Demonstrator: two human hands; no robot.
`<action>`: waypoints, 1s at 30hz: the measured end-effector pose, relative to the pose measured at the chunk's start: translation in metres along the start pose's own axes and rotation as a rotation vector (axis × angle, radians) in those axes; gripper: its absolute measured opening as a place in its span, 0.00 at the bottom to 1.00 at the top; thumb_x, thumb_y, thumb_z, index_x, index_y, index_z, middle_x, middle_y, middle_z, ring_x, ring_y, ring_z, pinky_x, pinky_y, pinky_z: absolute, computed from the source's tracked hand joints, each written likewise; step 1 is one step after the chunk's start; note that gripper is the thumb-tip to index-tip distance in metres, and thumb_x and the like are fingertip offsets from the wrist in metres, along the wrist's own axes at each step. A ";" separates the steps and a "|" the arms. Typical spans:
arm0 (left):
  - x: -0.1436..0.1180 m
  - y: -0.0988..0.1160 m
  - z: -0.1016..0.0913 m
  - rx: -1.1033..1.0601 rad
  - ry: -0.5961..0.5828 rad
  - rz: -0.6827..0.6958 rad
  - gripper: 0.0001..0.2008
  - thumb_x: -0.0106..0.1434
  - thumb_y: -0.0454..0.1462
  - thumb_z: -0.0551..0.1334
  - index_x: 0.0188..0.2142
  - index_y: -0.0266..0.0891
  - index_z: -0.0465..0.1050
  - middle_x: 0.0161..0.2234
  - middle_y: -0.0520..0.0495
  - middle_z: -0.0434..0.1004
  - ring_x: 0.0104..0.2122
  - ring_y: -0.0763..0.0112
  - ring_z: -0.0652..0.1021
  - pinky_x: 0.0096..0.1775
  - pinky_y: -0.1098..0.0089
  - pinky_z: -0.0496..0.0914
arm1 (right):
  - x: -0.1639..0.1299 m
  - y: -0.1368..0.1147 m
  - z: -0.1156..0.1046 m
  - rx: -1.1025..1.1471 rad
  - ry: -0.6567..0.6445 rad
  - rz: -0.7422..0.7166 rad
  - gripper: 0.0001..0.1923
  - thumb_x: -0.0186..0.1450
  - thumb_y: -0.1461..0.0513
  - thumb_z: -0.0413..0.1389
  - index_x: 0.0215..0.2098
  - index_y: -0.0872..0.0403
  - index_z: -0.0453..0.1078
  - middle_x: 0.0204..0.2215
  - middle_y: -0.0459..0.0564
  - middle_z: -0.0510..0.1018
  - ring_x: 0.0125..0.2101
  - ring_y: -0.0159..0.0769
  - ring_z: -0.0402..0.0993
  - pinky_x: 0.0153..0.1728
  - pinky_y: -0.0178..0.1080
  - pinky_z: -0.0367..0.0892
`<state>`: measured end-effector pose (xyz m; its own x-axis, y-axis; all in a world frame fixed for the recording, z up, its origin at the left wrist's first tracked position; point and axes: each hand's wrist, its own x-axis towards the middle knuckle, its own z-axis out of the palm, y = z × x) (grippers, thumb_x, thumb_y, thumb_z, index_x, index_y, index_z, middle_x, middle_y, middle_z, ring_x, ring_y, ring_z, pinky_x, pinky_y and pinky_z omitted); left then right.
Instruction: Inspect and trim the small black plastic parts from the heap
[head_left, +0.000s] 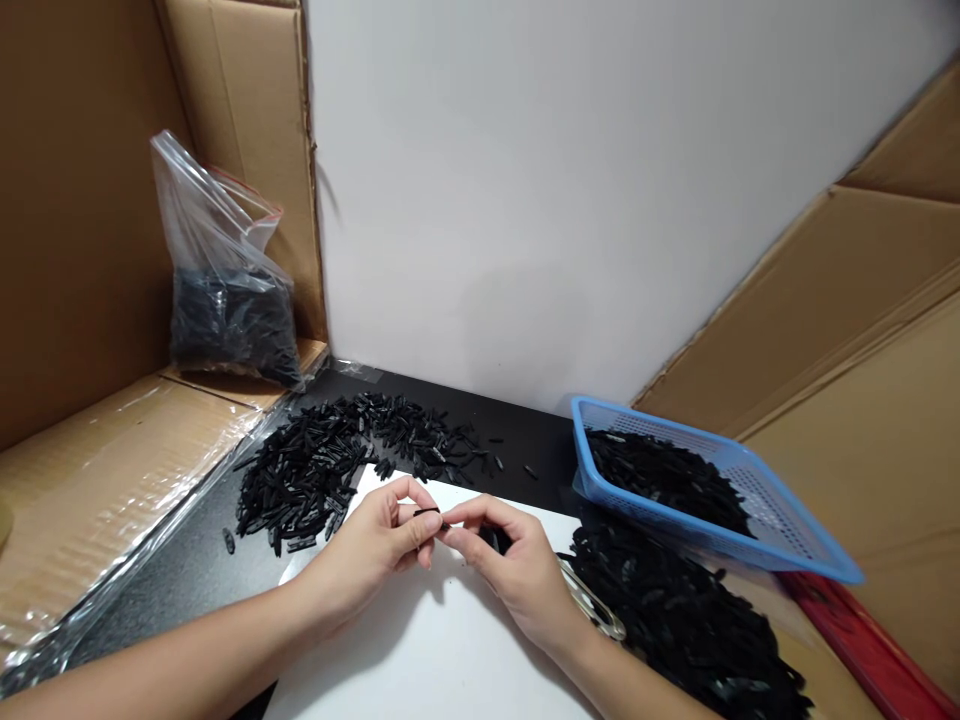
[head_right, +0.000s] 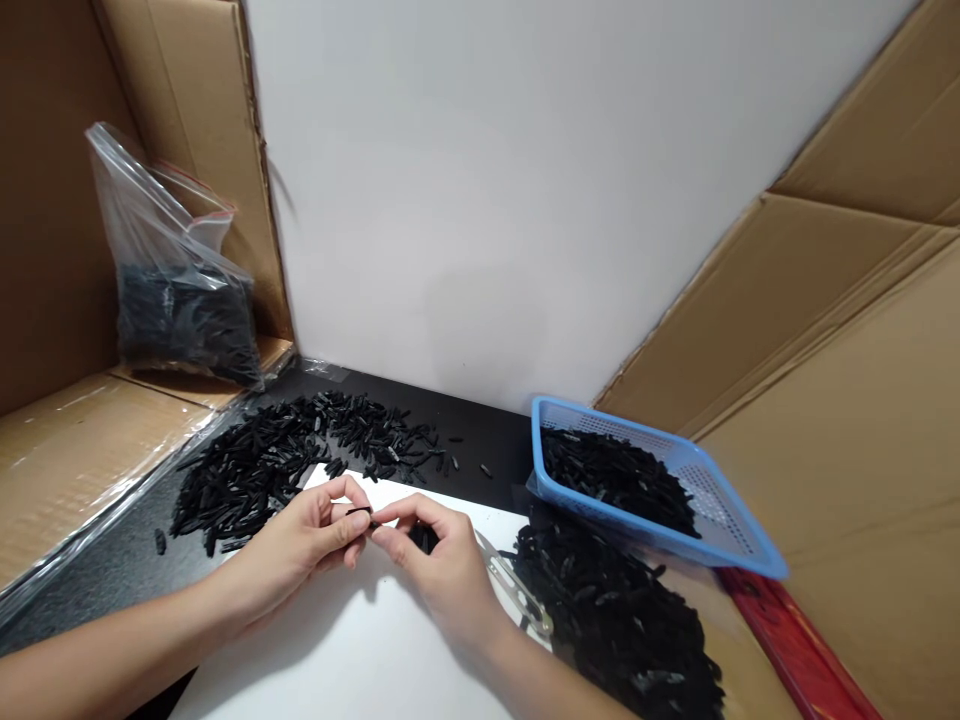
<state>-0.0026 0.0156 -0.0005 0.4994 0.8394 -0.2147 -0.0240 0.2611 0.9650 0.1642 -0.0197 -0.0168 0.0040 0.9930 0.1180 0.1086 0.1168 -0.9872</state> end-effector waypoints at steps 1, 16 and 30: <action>0.000 0.000 0.000 0.004 -0.003 0.004 0.16 0.57 0.48 0.66 0.29 0.40 0.65 0.17 0.59 0.67 0.19 0.77 0.59 0.24 0.74 0.48 | 0.000 0.000 0.000 -0.017 0.001 -0.010 0.07 0.58 0.57 0.63 0.31 0.52 0.79 0.23 0.46 0.76 0.27 0.37 0.68 0.33 0.39 0.64; 0.000 0.005 0.001 -0.043 0.041 -0.031 0.19 0.57 0.51 0.65 0.27 0.39 0.65 0.21 0.54 0.72 0.21 0.77 0.63 0.25 0.74 0.53 | 0.003 0.000 -0.004 0.018 0.040 -0.019 0.06 0.58 0.58 0.63 0.30 0.53 0.79 0.26 0.49 0.80 0.30 0.41 0.73 0.35 0.40 0.66; -0.002 0.007 0.003 -0.161 0.065 -0.132 0.14 0.57 0.43 0.65 0.40 0.38 0.70 0.29 0.49 0.78 0.22 0.75 0.66 0.28 0.72 0.54 | 0.004 0.009 -0.004 0.129 0.066 0.077 0.18 0.57 0.48 0.63 0.23 0.55 0.71 0.16 0.41 0.62 0.17 0.27 0.50 0.14 0.31 0.44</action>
<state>-0.0016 0.0144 0.0072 0.4508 0.8204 -0.3518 -0.1027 0.4392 0.8925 0.1693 -0.0143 -0.0246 0.0732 0.9963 0.0441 -0.0230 0.0459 -0.9987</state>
